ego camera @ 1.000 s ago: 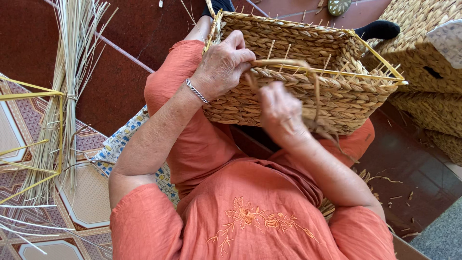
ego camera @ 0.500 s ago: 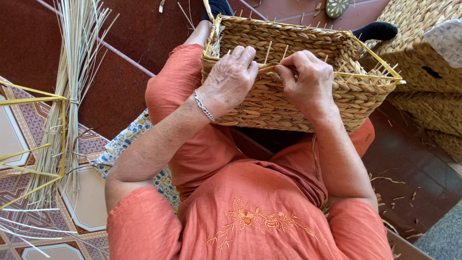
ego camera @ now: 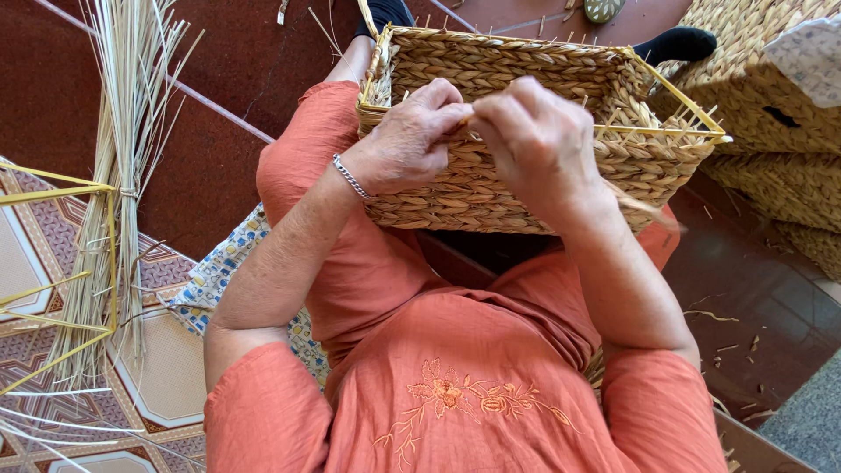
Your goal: The person weaves a rectangular basket by hand, interlacing dried plant strips through vertical stakes. They repeatedly pull strips tight, adjust the weave, and trim excess material to maintain the basket's shape.
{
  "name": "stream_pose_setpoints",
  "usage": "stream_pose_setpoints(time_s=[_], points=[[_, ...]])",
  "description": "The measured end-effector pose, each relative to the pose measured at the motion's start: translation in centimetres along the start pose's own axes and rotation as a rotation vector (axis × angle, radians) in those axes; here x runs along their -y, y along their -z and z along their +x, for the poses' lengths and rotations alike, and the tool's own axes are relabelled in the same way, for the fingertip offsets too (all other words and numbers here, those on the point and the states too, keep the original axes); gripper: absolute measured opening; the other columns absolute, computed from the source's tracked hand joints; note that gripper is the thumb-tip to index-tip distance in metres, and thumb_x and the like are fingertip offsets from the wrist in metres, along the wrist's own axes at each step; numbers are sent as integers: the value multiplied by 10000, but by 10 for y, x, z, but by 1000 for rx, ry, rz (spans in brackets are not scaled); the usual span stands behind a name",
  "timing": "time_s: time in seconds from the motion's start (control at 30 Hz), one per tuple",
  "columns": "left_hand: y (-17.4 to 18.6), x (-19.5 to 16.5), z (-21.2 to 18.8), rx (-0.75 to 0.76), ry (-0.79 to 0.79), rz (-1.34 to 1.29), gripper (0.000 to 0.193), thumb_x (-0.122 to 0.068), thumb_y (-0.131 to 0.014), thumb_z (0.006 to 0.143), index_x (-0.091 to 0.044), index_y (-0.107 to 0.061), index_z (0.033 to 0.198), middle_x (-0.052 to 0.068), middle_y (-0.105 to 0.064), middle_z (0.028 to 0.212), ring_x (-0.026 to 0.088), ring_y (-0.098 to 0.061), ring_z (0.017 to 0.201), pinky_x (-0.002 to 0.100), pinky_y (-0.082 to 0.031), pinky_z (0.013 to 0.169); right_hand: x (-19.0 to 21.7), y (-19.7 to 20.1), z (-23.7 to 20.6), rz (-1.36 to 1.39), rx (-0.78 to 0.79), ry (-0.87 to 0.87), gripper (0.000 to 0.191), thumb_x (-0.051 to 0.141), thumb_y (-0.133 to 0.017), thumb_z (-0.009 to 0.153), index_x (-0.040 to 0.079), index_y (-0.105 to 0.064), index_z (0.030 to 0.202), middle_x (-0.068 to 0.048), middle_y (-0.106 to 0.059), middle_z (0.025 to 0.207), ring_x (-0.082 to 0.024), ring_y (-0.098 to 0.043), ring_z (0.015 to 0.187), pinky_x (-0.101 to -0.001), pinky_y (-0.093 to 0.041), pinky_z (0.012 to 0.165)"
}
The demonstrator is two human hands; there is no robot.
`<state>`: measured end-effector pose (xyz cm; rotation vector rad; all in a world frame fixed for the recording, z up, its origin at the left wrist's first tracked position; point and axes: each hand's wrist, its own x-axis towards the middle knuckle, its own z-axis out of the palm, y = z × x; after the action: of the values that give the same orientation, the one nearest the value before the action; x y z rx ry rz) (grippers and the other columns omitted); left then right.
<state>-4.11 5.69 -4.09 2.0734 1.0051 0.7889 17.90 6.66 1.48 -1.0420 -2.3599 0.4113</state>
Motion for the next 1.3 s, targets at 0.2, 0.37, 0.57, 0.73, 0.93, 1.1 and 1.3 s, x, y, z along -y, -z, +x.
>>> stream_pose_setpoints(time_s=[0.2, 0.37, 0.57, 0.73, 0.93, 1.1, 1.3], points=[[-19, -7, 1, -124, 64, 184, 236, -166, -768, 935, -23, -633, 1065, 128, -515, 1045, 308, -593, 995, 442, -520, 852, -30, -6, 0, 287, 16, -287, 78, 68, -828, 1003, 31, -763, 1025, -62, -755, 901, -105, -706, 756, -249, -576, 667], [-32, -2, 0, -257, -61, 240, 196, -108, -713, 1028, 23, -602, 1124, 163, -528, 1086, 269, -636, 942, 328, -599, 787, -37, -15, -19, 219, -33, -304, 238, 219, -884, 951, 42, -725, 937, -57, -716, 824, -153, -673, 690, -285, -537, 611], [-34, 2, -16, -298, -265, 455, 89, -30, -624, 1006, 17, -570, 953, 168, -650, 1099, 255, -673, 896, 345, -601, 724, -38, -45, -28, -215, -171, -138, 425, 407, -853, 988, 102, -605, 827, -28, -607, 760, -189, -613, 625, -338, -464, 551], [-35, 7, -4, -171, -104, 449, 214, -116, -684, 1061, -14, -557, 922, 113, -637, 839, 199, -640, 655, 315, -533, 543, -37, -54, -42, -401, -136, -109, 463, 423, -806, 966, 120, -564, 713, -16, -547, 615, -166, -546, 481, -335, -414, 438], [-27, 7, 30, -182, 11, 362, 218, -120, -740, 940, -43, -547, 1006, 36, -639, 797, 164, -665, 625, 268, -516, 513, -18, -43, -61, -121, -15, -357, 346, 322, -794, 1063, 111, -653, 828, -58, -616, 678, -238, -610, 594, -376, -466, 561], [-34, -1, 32, -151, 46, 592, 411, -91, -743, 883, 46, -584, 1236, 163, -658, 936, 222, -685, 577, 304, -532, 442, 1, -15, -54, -302, -251, -109, 158, 213, -782, 914, 82, -700, 881, -99, -666, 850, -288, -616, 801, -410, -491, 719], [-43, -1, 31, 23, 55, 495, 188, -55, -682, 967, -24, -649, 1150, 105, -644, 921, 278, -717, 746, 373, -592, 625, 5, -13, -62, -41, -49, -150, 184, 201, -829, 948, 62, -709, 934, -75, -675, 881, -254, -618, 843, -392, -514, 762]])
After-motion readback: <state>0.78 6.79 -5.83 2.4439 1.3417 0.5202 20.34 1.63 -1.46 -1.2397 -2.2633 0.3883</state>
